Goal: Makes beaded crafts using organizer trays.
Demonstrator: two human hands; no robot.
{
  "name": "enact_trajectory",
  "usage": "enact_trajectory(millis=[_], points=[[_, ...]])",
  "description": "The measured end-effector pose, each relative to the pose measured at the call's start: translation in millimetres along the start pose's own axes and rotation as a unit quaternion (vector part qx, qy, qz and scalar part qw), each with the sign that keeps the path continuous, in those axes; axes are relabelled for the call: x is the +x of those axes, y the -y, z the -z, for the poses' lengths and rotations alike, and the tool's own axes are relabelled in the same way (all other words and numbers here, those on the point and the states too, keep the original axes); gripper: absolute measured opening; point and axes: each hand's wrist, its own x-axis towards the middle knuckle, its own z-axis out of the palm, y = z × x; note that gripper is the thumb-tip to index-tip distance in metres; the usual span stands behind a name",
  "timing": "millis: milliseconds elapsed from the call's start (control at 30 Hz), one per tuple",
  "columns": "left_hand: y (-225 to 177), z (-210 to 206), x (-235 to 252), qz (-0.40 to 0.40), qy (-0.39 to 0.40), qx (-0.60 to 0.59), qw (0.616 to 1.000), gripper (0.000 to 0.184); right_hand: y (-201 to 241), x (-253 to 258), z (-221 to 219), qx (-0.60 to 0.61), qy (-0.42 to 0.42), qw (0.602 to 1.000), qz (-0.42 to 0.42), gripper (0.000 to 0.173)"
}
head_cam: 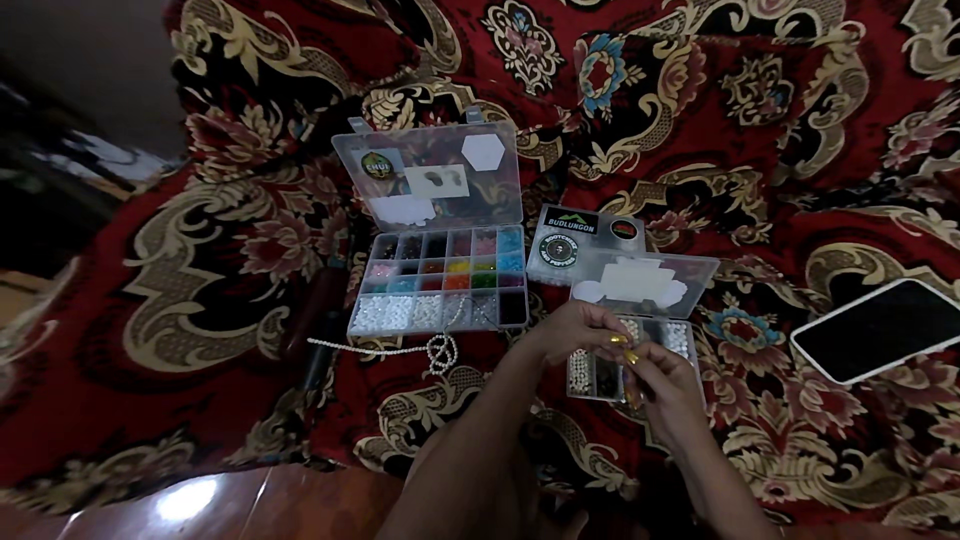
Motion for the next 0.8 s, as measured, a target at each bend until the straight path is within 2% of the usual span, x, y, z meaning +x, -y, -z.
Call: enact_trajectory(millis=[333, 633, 800], points=[[-7.6, 9.5, -6.2, -0.021, 0.023, 0.073, 0.997, 0.01, 7.5, 3.1, 9.2, 0.002, 0.066, 0.995, -0.077, 0.022], [-5.3, 13.6, -5.6, -0.022, 0.027, 0.113, 0.993, 0.009, 7.2, 4.0, 5.9, -0.025, 0.051, 0.993, -0.1, 0.02], [-0.4, 11.4, -3.5, -0.056, -0.001, 0.126, 0.99, 0.006, 7.4, 3.6, 3.7, -0.022, 0.038, 0.993, -0.112, 0.023]])
